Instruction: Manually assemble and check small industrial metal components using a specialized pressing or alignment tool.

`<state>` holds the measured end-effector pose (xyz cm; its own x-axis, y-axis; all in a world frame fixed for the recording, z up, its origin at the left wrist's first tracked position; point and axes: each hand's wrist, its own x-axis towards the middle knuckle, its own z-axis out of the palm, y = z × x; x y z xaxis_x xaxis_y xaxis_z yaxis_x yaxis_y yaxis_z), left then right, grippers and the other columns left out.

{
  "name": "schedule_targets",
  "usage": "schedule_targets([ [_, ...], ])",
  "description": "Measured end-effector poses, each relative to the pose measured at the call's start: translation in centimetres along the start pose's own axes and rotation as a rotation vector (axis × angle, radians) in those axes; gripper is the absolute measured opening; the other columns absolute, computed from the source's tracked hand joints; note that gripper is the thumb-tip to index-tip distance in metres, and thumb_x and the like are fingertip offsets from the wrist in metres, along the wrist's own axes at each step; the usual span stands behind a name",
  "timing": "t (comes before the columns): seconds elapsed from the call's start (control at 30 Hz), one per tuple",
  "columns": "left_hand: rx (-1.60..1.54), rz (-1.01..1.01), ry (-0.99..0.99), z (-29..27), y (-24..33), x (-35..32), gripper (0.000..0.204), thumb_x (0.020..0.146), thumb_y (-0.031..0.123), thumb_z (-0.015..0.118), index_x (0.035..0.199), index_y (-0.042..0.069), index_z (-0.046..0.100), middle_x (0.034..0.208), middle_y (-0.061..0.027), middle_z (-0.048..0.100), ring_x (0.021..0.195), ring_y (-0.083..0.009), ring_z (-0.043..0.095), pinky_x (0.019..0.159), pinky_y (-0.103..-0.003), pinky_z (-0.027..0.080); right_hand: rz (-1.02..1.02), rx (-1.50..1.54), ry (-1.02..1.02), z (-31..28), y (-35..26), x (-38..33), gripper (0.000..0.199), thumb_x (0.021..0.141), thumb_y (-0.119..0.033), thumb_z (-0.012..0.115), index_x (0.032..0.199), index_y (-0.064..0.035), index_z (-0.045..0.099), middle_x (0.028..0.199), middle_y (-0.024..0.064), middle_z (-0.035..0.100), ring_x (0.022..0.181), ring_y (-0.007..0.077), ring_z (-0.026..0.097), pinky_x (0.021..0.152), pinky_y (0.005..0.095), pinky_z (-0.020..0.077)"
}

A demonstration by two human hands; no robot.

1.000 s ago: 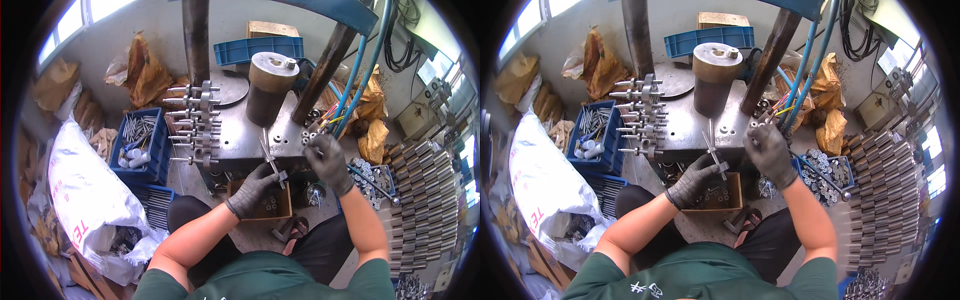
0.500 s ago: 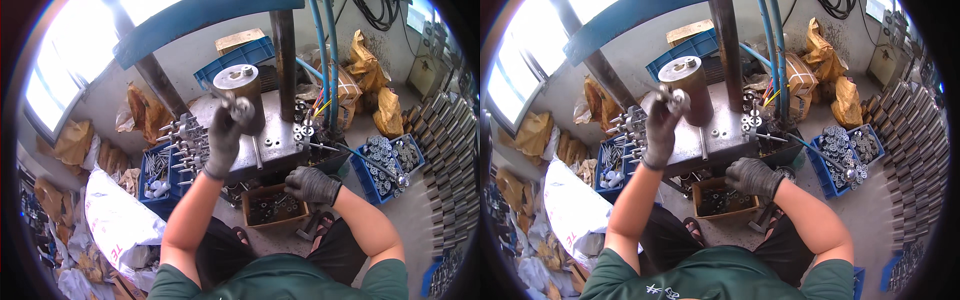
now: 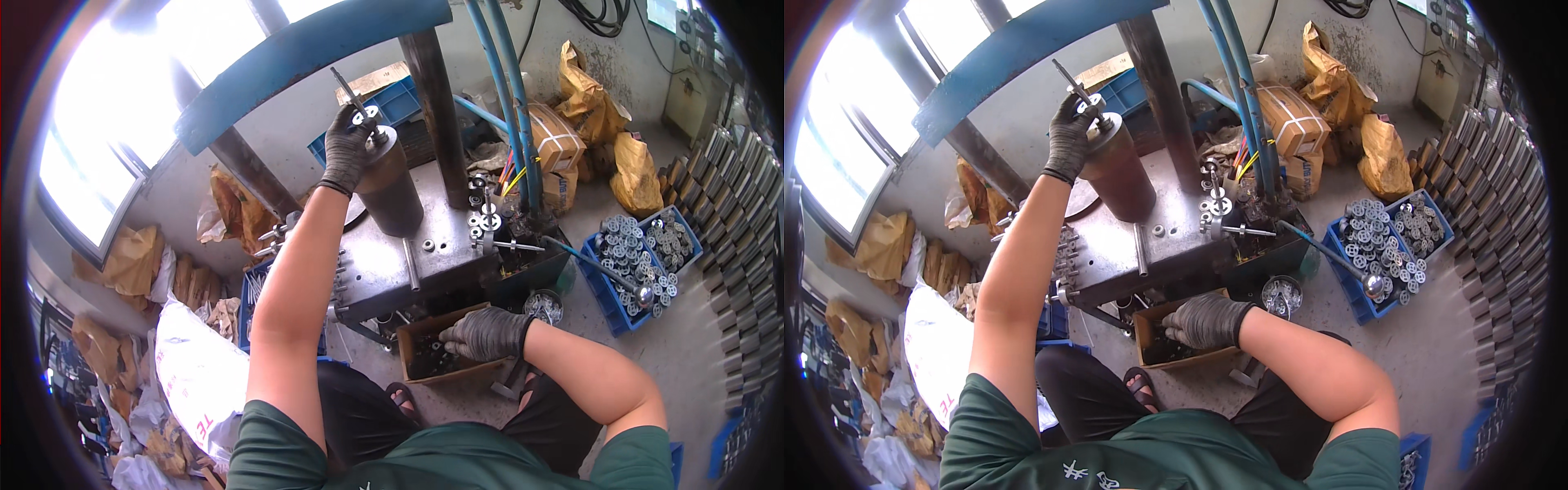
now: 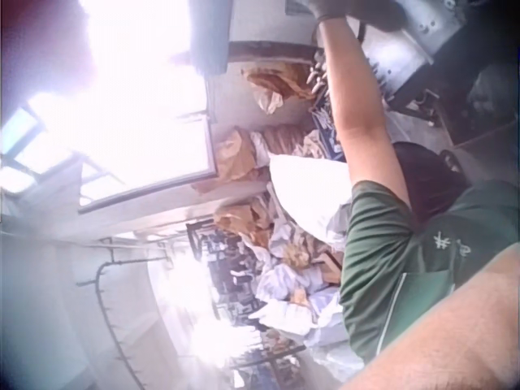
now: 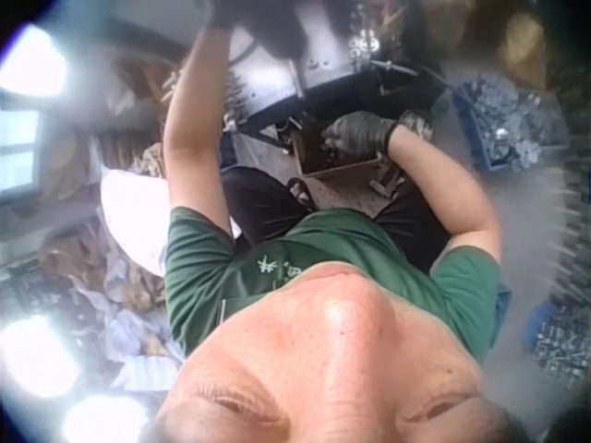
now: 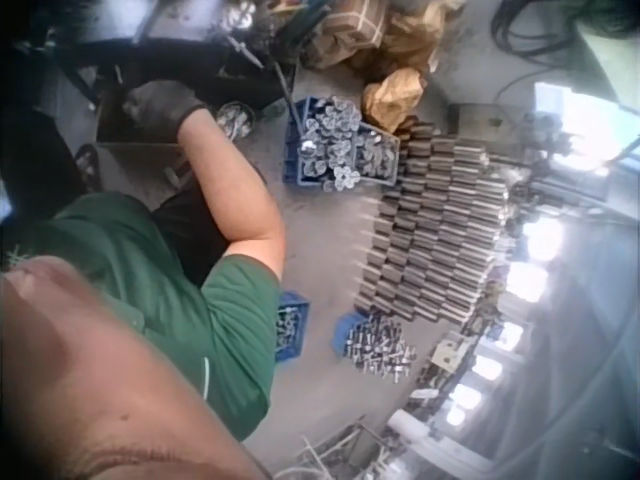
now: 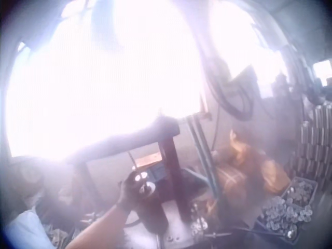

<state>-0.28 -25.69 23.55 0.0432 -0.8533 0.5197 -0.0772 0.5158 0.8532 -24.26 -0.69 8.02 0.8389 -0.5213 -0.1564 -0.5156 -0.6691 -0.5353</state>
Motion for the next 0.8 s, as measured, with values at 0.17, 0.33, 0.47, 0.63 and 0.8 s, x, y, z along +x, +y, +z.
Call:
schedule_targets([
  [0.17, 0.014, -0.001, -0.041, -0.2, 0.7, -0.4, 0.052, 0.095, 0.002, 0.071, 0.144, 0.005, 0.054, 0.114, -0.0082, 0.071, 0.1, -0.0154, 0.067, 0.093, -0.029, 0.054, 0.069, -0.031, -0.088, 0.6, -1.8, -1.1, 0.042, 0.104, -0.038, 0.049, 0.127, -0.0073, 0.065, 0.107, 0.0192, 0.074, 0.104, 0.0378, 0.069, 0.094, 0.0493, 0.052],
  [0.33, -0.132, -0.143, -0.039, 0.0, 0.8, -0.4, 0.053, 0.097, 0.004, 0.069, 0.147, 0.008, 0.052, 0.114, -0.0071, 0.07, 0.098, -0.0136, 0.067, 0.085, -0.027, 0.058, 0.032, -0.188, -0.256, 0.2, -3.1, -2.3, 0.047, 0.101, -0.043, 0.052, 0.124, -0.0049, 0.068, 0.113, 0.018, 0.073, 0.11, 0.0378, 0.068, 0.095, 0.0515, 0.0517],
  [0.47, -0.108, -0.082, -0.03, -0.2, -0.2, 0.1, 0.048, 0.093, 0.001, 0.071, 0.139, 0.012, 0.058, 0.102, -0.0072, 0.067, 0.081, -0.0146, 0.063, 0.071, -0.03, 0.058, 0.033, -0.255, -0.202, 0.0, -3.1, -3.5, 0.047, 0.099, -0.044, 0.054, 0.121, -0.0048, 0.069, 0.112, 0.0191, 0.073, 0.107, 0.0373, 0.069, 0.094, 0.0499, 0.0526],
  [0.63, -0.028, -0.039, -0.064, -0.3, -1.8, 1.1, 0.057, 0.088, 0.015, 0.08, 0.14, 0.008, 0.058, 0.103, -0.0078, 0.072, 0.082, -0.0126, 0.066, 0.072, -0.027, 0.055, -0.02, -0.255, 0.124, -2.8, -3.3, -6.9, 0.047, 0.09, -0.038, 0.068, 0.121, -0.0022, 0.066, 0.104, 0.0184, 0.07, 0.093, 0.0361, 0.066, 0.088, 0.0484, 0.0528],
  [0.8, 0.064, 0.006, -0.01, -0.1, -0.7, 0.5, 0.057, 0.089, 0.012, 0.08, 0.141, 0.01, 0.058, 0.095, -0.0063, 0.069, 0.076, -0.0121, 0.065, 0.067, -0.029, 0.057, 0.107, -0.301, 0.321, -9.6, -6.1, -11.8, 0.04, 0.082, -0.025, 0.075, 0.113, -0.0013, 0.068, 0.102, 0.0177, 0.069, 0.094, 0.0379, 0.065, 0.087, 0.0478, 0.052],
])
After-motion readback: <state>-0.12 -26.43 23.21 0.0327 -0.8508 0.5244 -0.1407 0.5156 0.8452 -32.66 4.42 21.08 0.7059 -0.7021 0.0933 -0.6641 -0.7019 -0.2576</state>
